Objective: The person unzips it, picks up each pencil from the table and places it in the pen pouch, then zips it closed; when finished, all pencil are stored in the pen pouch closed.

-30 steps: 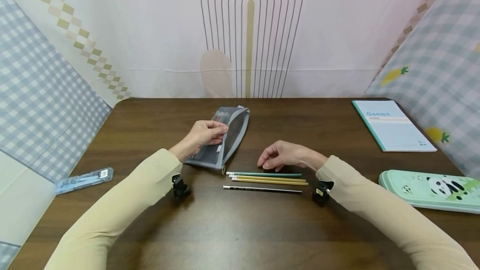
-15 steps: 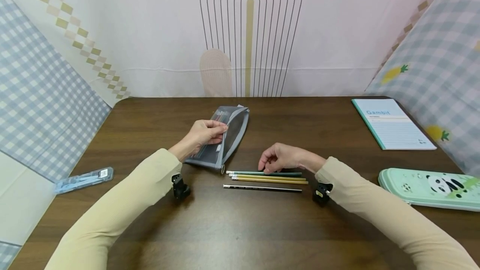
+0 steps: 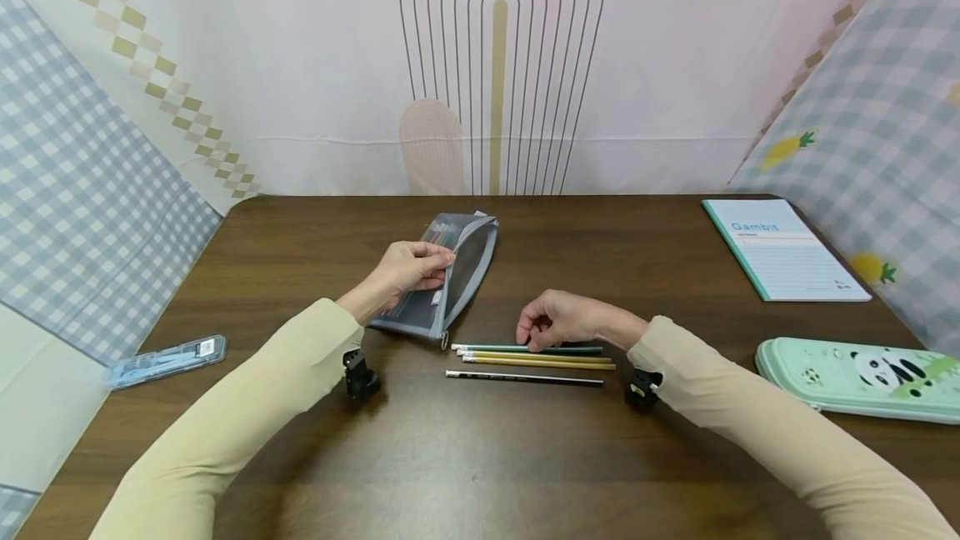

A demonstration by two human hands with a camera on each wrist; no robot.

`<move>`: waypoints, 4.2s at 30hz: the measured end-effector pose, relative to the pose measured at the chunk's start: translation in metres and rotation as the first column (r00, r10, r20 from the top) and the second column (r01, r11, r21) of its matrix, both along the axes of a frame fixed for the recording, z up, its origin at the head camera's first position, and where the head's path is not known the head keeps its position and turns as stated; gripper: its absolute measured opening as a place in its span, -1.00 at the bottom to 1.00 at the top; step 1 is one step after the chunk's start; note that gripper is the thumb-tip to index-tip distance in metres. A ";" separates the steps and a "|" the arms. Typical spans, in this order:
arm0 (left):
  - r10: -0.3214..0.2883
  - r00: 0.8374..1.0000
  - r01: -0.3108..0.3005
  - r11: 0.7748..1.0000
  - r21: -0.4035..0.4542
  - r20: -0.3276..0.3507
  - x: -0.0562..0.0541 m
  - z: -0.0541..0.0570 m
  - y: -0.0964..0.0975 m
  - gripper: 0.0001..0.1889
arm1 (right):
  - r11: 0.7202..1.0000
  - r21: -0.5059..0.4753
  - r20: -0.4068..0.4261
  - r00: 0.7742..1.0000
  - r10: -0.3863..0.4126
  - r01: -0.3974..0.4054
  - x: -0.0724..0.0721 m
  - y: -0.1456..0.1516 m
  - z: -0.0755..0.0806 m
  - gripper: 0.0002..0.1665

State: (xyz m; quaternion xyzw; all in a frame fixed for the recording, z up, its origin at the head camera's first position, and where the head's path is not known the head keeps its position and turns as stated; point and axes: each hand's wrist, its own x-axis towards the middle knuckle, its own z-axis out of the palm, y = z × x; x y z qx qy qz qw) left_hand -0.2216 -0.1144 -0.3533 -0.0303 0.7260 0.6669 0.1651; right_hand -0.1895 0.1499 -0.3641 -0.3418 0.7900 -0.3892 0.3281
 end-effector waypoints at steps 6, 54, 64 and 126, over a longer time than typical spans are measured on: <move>-0.005 1.000 0.005 1.000 0.001 -0.001 0.001 0.002 0.000 -0.76 | 0.998 0.060 -0.112 0.993 0.030 -0.023 0.003 -0.004 0.005 -0.94; -0.016 1.000 0.016 1.000 -0.017 -0.003 -0.001 0.002 -0.001 -0.72 | 0.803 -0.064 0.564 0.685 -0.460 0.592 -0.031 -0.055 0.009 -0.87; -0.014 1.000 0.014 1.000 0.009 0.012 0.000 0.004 -0.001 -0.77 | 0.786 -0.022 0.539 0.670 -0.511 0.618 -0.043 -0.077 0.009 -0.88; -0.026 1.000 0.026 1.000 0.017 -0.003 0.001 0.003 0.000 -0.79 | 0.998 -0.016 0.096 0.993 0.064 -0.062 -0.001 0.007 0.002 -0.89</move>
